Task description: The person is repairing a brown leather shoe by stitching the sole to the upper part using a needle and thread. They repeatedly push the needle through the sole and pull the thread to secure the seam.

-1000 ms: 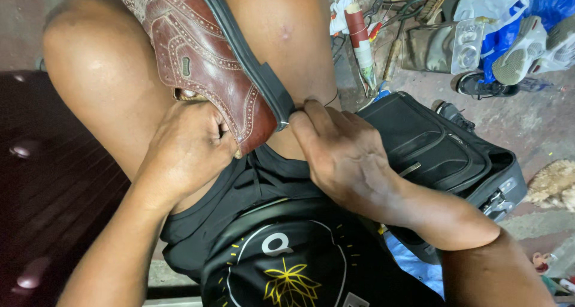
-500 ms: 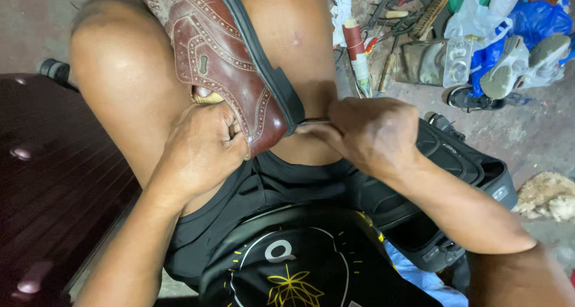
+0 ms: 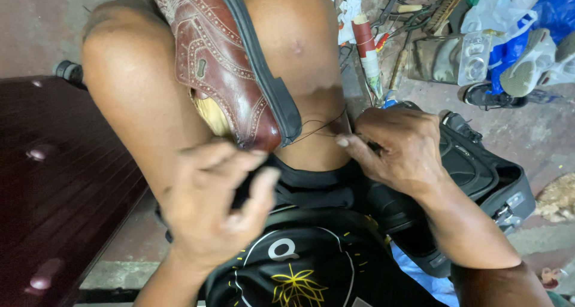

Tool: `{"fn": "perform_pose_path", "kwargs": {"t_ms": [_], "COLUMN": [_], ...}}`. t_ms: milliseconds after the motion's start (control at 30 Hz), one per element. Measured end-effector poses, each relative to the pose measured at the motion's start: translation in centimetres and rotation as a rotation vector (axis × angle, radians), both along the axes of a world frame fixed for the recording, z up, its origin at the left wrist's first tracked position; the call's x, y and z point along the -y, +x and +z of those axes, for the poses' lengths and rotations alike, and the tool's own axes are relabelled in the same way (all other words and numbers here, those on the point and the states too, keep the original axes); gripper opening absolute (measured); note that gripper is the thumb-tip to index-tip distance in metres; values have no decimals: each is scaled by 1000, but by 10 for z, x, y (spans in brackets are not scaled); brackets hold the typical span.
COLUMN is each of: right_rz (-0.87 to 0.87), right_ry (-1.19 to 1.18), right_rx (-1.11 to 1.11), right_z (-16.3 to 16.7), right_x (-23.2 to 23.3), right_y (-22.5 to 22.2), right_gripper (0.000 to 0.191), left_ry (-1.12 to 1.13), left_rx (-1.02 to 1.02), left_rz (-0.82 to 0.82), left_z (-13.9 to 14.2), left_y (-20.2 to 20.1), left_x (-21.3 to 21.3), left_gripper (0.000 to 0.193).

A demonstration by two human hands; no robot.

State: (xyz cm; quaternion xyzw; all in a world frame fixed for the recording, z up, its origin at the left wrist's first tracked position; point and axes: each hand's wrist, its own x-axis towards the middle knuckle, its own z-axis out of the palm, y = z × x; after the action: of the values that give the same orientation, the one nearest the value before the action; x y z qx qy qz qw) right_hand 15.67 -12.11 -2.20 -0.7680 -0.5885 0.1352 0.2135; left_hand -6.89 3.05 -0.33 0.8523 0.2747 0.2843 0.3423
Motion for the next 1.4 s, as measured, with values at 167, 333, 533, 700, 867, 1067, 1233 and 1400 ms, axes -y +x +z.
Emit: {"fn": "perform_pose_path", "kwargs": {"t_ms": [167,333,533,700,867,1067,1233,1400], "right_rz": [-2,91,96,72,69,-17,129,-215], "right_ry": [-26,-18,289,190,49,-133,126,-82], "right_rx": [7,29,-177,-188,-737,-630,-203,43], "right_z": [6,5,-18,-33,-13,2,-19,-30], "right_x": [-3,-11,-20,-13,-1,-30,-22,16], "right_y": [-3,-3,-26,-31,-13,-36,-30,69], "right_gripper": [37,35,50,26,15,21,12,5], "left_ry": [159,72,-307,-768,-316,-157,-201,-182], "left_rx": [-28,-58,125,141,-45,-125,-69,-48], "left_rz": [-169,-238,-136,-185,-241,-227,-212,-214], "left_z": [7,-8,-3,8,1,-6,-10,-13], "left_y": [30,37,23,9,16,20,15,13], "left_x": [7,7,9,-1,3,10,15,18], "left_gripper": [32,24,28,45,54,73,78,77]}}
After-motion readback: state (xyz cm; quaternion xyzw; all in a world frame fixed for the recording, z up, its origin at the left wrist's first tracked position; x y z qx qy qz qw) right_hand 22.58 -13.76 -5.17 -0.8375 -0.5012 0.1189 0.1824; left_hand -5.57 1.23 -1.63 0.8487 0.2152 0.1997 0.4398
